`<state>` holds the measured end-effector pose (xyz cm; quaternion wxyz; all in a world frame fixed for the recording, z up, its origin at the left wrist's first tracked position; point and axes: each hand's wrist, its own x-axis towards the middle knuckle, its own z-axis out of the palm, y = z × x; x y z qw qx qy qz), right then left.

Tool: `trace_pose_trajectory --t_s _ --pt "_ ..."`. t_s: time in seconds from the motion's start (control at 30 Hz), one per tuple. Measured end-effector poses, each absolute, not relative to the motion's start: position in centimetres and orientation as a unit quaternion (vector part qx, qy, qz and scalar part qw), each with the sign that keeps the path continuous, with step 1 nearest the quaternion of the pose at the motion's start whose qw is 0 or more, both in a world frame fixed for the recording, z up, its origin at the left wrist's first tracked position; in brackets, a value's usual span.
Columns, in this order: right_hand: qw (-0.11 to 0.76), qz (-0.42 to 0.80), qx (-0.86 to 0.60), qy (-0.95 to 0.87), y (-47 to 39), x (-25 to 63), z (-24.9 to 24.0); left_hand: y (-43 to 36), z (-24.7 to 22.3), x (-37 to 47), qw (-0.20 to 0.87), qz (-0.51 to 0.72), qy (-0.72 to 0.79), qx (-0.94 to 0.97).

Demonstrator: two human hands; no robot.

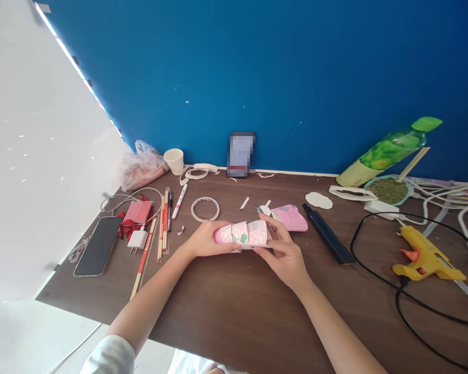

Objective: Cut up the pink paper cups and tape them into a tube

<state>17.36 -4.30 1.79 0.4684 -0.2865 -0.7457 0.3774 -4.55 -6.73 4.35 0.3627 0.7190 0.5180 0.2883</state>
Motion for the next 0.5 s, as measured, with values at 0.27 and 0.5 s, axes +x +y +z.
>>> trace_pose_trajectory --t_s 0.27,0.5 --pt "0.431 0.353 -0.303 -0.773 -4.7 17.5 2.2 -6.8 4.6 -4.5 0.325 0.281 0.537 0.726" --pt "0.44 0.279 -0.367 -0.771 -5.6 16.5 2.9 -7.1 4.7 -3.9 0.264 0.292 0.543 0.742"
